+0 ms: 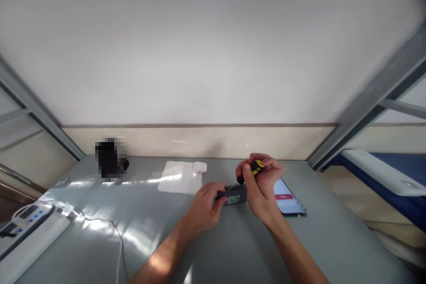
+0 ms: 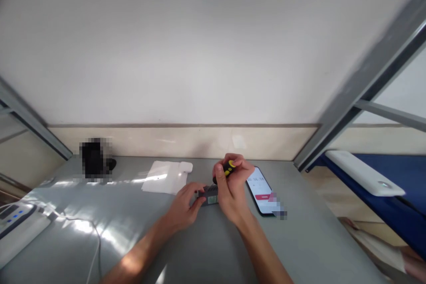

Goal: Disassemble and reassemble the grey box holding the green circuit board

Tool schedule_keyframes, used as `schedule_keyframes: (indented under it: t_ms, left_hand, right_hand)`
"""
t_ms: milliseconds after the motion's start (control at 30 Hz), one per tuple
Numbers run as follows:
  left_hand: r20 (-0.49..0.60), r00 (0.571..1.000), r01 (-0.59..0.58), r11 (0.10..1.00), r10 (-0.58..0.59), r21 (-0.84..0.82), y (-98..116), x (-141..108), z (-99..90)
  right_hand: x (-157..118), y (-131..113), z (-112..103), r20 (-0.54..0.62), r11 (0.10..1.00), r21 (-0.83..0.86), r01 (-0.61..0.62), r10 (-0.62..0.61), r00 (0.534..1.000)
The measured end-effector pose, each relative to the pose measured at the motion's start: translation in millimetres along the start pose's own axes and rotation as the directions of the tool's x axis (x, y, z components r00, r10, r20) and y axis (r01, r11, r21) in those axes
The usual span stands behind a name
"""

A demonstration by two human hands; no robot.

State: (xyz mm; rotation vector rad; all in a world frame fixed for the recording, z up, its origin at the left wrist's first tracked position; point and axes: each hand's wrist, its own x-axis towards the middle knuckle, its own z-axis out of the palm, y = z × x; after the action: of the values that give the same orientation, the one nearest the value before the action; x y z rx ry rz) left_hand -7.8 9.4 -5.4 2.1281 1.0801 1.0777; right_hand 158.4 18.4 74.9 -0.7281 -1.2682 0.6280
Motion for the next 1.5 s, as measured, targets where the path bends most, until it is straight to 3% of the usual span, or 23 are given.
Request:
schedule_keyframes:
  t_ms: [500,1000,1200,1400,1500]
  left_hand:
    - [0.000,1.000,-0.011,1.000,0.011,0.004,1.4,0.4,-0.8]
    - [-0.043,0.997,-0.058,0.998,0.058,-0.002,1.6,0.5,2.9]
    - [-0.089,0.993,-0.080,0.997,0.078,-0.018,4.2,0.9,3.1]
    - [-0.125,0.978,-0.160,0.986,0.164,0.039,1.3,1.8,4.5]
    - [-0.149,0.974,-0.164,0.985,0.169,0.048,1.3,3.1,6.7]
  right_hand:
    - [-0.6,-2.6,-3.5,0.059,1.000,0.016,-0.027,0.026,0.998]
    - [0.4,-22.0,-5.8,0.349,0.990,0.007,-0.143,0.132,0.928]
    - [-3.3,-22.7,4.7,0.181,1.000,0.018,0.019,-0.022,0.983]
    - [-4.7,-22.0,-4.7,0.334,0.998,0.039,-0.051,0.035,0.942]
    - [-3.6,-22.4,-3.5,0.248,1.000,-0.012,0.011,-0.008,0.969]
